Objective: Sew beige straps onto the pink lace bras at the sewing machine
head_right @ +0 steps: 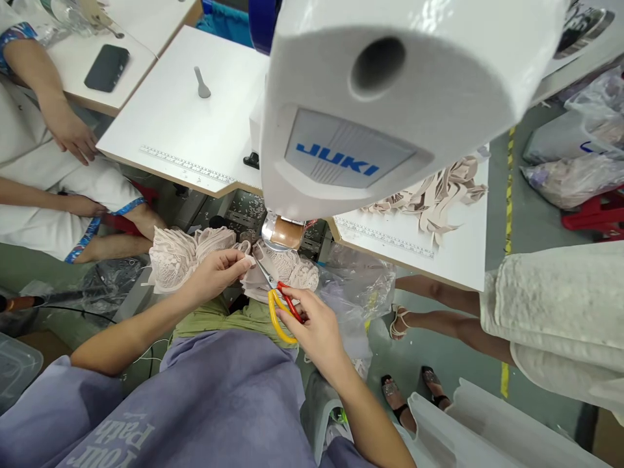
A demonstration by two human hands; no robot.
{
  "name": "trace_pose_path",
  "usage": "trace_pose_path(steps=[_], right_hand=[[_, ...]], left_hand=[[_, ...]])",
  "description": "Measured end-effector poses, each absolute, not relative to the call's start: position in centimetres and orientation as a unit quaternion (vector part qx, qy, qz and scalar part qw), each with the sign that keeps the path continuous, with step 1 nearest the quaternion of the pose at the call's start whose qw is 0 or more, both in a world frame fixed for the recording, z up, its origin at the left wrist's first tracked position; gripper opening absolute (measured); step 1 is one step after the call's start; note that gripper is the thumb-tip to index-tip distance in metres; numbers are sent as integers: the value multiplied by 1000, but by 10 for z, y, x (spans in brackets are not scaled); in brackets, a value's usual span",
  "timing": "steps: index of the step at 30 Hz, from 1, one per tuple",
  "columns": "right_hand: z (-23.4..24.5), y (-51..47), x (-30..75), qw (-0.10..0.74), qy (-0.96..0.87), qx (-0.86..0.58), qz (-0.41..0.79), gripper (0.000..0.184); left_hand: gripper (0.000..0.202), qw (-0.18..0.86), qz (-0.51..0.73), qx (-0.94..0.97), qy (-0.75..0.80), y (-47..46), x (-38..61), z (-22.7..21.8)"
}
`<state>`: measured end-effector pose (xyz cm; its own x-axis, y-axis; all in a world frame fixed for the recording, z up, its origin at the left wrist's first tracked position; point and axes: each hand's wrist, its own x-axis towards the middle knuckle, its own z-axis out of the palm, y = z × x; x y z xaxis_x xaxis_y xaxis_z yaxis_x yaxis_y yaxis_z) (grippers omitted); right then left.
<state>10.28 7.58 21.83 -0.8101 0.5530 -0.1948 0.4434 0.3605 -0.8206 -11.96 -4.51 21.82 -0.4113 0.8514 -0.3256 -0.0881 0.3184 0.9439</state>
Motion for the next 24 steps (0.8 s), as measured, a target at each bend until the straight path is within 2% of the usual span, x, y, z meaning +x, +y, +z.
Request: trace_pose_path(steps=[5,9,12,15,18,20,22,24], right_hand=[[218,115,127,35,-853,-345,391,33],[226,185,121,79,-897,-392,187,39],[233,203,101,129,-921,-361,66,41],[234,167,77,170,-950,-240,103,46],[225,120,61,108,-970,-52,211,32],[217,109,58,101,-962,-25,253,25],[211,115,62,127,-945,-91,288,23],[208,126,69,162,-892,-223,358,19]], left_hand=[[32,513,581,195,601,-45,-117,216],[32,545,588,169,573,-42,-116,215],[34,585,557,172,564,-38,-119,222],[29,660,478,209,541,-31,-122,238],[26,708,367,288,530,-24,-122,254],[30,647,330,367,581,-25,-120,256],[28,473,358,432,680,-33,-115,247],[28,285,413,442,743,-47,-106,226]])
